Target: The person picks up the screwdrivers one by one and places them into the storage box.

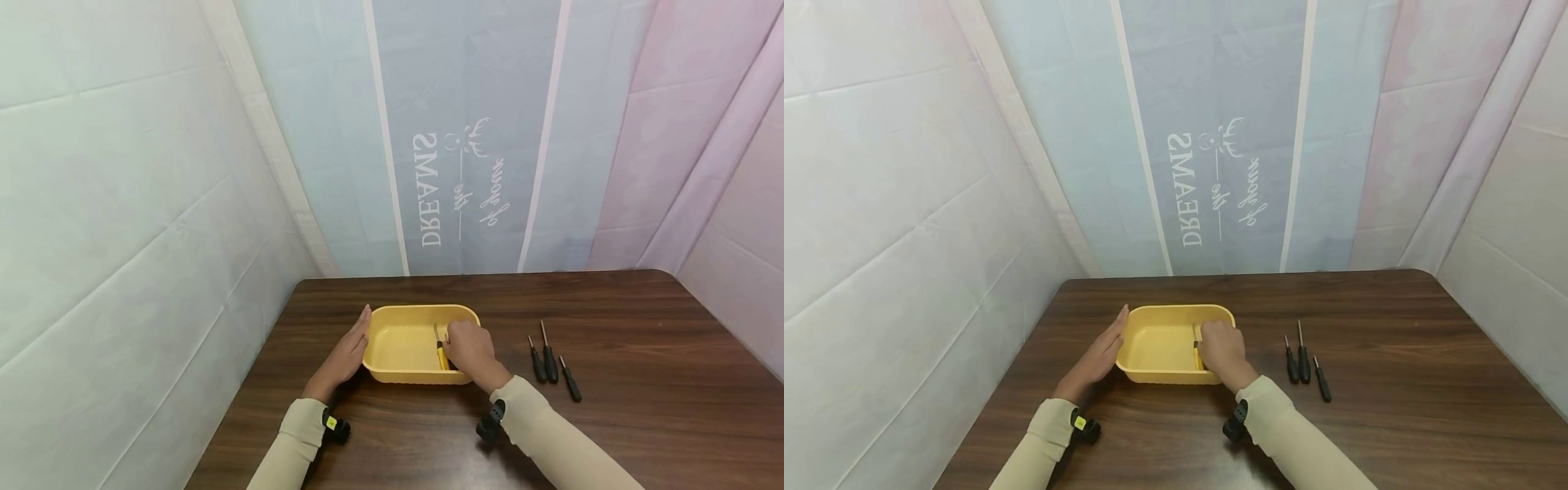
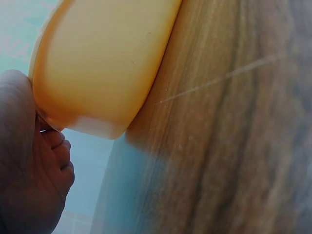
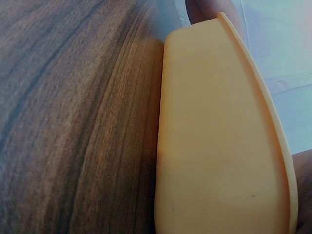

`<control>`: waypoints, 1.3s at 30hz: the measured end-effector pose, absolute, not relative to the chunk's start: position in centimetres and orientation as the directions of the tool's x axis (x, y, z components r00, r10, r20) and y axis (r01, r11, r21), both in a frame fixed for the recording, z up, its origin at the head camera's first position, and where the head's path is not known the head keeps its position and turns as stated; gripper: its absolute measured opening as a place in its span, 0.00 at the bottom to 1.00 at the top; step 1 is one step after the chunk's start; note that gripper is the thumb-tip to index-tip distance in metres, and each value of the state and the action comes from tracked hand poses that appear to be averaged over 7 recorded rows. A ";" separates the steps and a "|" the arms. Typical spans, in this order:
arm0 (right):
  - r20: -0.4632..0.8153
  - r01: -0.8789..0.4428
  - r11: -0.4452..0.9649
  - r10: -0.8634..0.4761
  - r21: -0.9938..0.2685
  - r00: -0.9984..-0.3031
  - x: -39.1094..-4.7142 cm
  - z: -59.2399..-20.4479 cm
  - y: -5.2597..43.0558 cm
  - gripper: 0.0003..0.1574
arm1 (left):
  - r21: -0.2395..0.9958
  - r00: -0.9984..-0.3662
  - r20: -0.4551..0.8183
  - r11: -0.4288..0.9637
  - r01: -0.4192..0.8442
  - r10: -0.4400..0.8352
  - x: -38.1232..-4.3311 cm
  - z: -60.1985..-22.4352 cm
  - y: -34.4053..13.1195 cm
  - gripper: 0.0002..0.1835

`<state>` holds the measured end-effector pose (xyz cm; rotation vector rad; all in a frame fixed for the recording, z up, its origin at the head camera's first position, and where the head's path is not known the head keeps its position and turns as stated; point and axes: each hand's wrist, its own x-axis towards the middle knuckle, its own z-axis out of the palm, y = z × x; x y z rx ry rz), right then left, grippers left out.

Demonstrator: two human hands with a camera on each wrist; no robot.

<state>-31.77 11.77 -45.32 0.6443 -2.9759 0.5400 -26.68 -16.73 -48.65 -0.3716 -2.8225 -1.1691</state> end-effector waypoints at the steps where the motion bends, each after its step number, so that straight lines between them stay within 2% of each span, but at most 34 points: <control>1: 0.122 -0.409 0.851 -0.391 -0.330 -0.912 -31.8 -45.3 11.8 0.27 | 0.689 -0.968 0.152 0.681 0.247 0.198 -26.7 -48.6 -16.7 0.30; 9: 0.123 -0.404 0.811 -0.390 -0.424 -0.913 -32.1 -44.8 12.2 0.30 | 0.691 -0.970 0.145 0.681 0.241 0.196 -27.1 -48.4 -16.5 0.30; 18: 0.158 -0.394 0.741 -0.371 -0.544 -0.915 -32.5 -44.2 12.6 0.15 | 0.703 -0.969 0.145 0.669 0.244 0.201 -27.5 -48.2 -16.6 0.30; 39: 0.213 -0.430 0.700 -0.380 -0.570 -0.900 -32.6 -42.8 14.5 0.10 | 0.717 -0.972 0.117 0.660 0.224 0.203 -28.0 -48.0 -16.9 0.30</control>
